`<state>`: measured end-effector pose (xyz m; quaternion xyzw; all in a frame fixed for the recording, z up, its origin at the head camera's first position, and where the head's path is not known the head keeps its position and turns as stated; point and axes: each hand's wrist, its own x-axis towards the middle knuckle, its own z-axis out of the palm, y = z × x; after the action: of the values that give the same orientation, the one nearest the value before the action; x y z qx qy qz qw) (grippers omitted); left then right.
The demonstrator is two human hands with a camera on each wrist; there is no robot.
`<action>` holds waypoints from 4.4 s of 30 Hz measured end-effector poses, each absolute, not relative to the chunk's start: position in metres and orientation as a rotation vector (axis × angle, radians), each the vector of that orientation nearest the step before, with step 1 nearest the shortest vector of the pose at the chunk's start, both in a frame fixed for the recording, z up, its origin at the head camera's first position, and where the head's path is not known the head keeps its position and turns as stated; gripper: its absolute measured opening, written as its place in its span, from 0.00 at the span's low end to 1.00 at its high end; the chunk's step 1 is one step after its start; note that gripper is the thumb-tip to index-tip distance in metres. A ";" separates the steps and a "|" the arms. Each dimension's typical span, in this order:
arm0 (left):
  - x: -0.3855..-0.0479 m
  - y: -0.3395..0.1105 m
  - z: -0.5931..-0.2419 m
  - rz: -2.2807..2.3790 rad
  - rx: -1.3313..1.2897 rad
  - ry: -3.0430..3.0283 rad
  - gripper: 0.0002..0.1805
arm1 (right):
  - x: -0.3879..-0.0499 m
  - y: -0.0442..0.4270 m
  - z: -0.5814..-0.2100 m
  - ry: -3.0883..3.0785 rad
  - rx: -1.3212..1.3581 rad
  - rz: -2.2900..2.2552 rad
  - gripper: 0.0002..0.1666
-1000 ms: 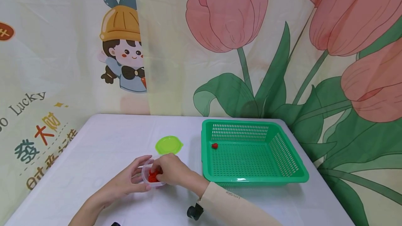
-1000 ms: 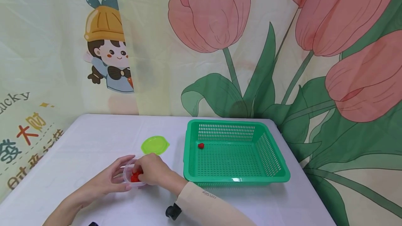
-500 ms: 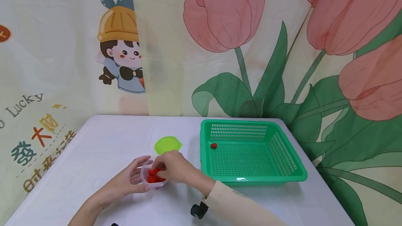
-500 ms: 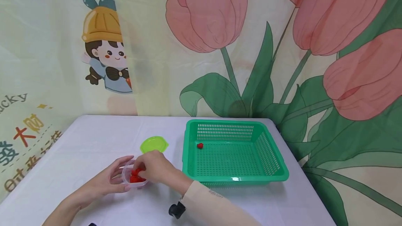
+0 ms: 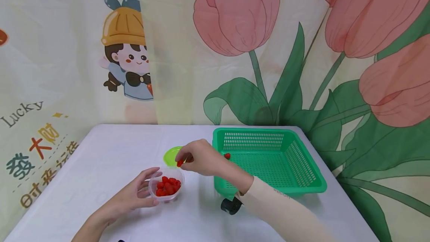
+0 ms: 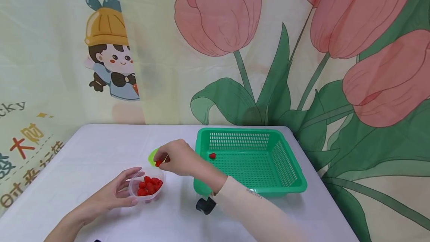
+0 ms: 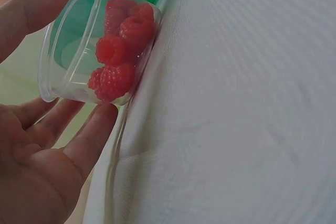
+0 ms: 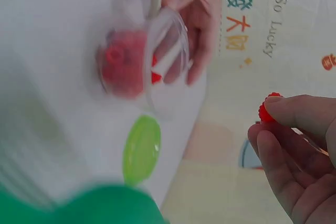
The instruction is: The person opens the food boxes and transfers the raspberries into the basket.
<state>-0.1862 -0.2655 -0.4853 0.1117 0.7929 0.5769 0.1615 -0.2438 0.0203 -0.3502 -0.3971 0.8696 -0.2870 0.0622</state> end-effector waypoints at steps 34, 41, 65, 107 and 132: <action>-0.185 -0.266 -0.489 1.663 0.355 2.279 0.52 | -0.359 0.166 -0.387 2.724 -1.042 -0.557 0.09; -0.186 -0.266 -0.490 1.670 0.354 2.270 0.52 | -0.365 0.169 -0.401 2.705 -0.996 -0.544 0.09; -0.186 -0.265 -0.487 1.667 0.342 2.267 0.53 | -0.372 0.158 -0.432 2.727 -0.829 -0.441 0.08; -0.184 -0.266 -0.488 1.677 0.372 2.278 0.52 | -0.309 0.107 -0.349 2.587 -1.197 -0.773 0.14; -0.186 -0.266 -0.487 1.628 0.305 2.291 0.53 | -0.269 0.026 -0.355 2.516 -1.149 -0.837 0.18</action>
<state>-0.1862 -0.2657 -0.4874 0.1066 0.8004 0.5687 0.1565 -0.2693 0.0260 -0.3553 -0.3946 0.8637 -0.2873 0.1257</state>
